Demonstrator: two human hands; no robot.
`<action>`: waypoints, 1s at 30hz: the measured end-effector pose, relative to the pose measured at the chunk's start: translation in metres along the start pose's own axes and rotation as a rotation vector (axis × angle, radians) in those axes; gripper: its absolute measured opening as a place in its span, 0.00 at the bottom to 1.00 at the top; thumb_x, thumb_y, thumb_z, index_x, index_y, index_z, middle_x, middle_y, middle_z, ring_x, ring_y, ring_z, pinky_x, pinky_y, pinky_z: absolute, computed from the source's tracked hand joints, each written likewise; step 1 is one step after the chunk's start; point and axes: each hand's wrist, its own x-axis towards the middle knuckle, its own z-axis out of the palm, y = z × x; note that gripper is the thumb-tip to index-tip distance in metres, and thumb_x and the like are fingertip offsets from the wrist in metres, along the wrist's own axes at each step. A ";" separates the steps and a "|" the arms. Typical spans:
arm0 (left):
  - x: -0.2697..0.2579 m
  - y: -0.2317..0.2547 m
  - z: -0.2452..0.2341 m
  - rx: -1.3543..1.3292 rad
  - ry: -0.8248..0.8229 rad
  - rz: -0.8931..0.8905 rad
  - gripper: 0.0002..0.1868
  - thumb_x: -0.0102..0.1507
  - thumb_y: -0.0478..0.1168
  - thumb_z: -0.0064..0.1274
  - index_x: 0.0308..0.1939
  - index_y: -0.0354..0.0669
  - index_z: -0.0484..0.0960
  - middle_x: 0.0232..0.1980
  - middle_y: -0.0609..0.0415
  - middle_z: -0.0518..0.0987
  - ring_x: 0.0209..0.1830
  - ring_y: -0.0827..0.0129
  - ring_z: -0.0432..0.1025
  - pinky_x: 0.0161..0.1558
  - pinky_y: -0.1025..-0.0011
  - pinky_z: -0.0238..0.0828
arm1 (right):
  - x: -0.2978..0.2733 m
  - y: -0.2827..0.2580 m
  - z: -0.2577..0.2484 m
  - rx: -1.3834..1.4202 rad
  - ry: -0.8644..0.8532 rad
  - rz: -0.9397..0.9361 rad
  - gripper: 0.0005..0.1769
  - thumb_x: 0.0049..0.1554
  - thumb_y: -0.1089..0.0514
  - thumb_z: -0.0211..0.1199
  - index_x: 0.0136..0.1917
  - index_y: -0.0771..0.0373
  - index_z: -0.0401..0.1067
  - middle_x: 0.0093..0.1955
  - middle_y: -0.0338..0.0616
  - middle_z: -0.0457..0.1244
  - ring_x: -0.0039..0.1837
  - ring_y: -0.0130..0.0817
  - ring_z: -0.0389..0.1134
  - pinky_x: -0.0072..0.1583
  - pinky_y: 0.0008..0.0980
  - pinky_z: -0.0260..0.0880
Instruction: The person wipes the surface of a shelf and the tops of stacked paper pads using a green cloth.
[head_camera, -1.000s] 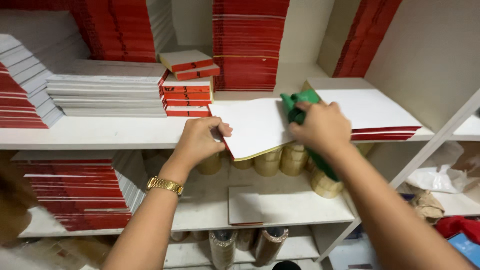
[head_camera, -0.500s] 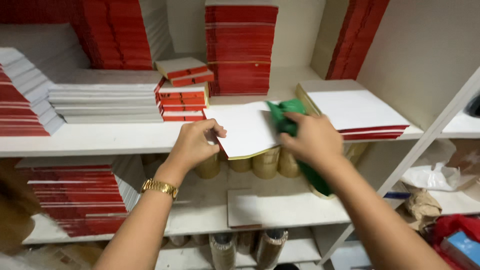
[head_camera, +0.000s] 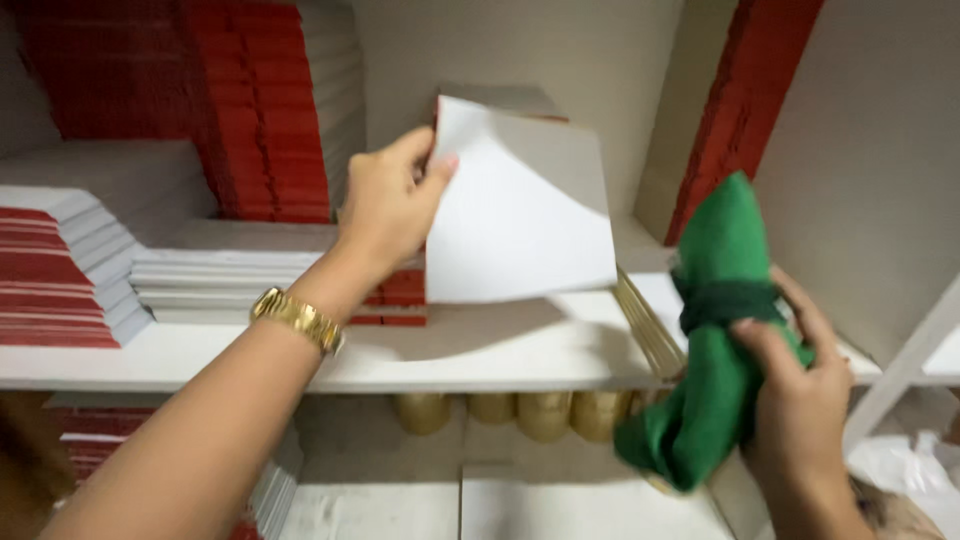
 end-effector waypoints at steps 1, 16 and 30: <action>0.012 0.000 0.004 0.005 0.011 0.006 0.17 0.67 0.51 0.51 0.28 0.49 0.69 0.21 0.54 0.72 0.23 0.65 0.61 0.31 0.60 0.56 | -0.003 0.001 0.004 0.010 -0.002 -0.009 0.31 0.51 0.60 0.59 0.70 0.54 0.72 0.63 0.39 0.66 0.59 0.27 0.65 0.55 0.24 0.67; 0.094 0.019 0.129 -1.035 0.401 -0.974 0.49 0.59 0.55 0.57 0.79 0.46 0.52 0.67 0.37 0.75 0.39 0.56 0.85 0.29 0.73 0.83 | 0.015 0.037 0.120 -1.189 -0.708 -0.061 0.36 0.52 0.38 0.53 0.75 0.27 0.60 0.64 0.38 0.62 0.70 0.41 0.59 0.58 0.54 0.73; 0.084 -0.033 0.174 0.911 0.014 0.423 0.37 0.74 0.66 0.26 0.82 0.57 0.41 0.80 0.56 0.61 0.79 0.54 0.54 0.76 0.46 0.43 | 0.009 0.044 0.122 -1.252 -0.637 -0.147 0.36 0.52 0.36 0.52 0.75 0.24 0.58 0.58 0.36 0.62 0.65 0.40 0.60 0.47 0.55 0.77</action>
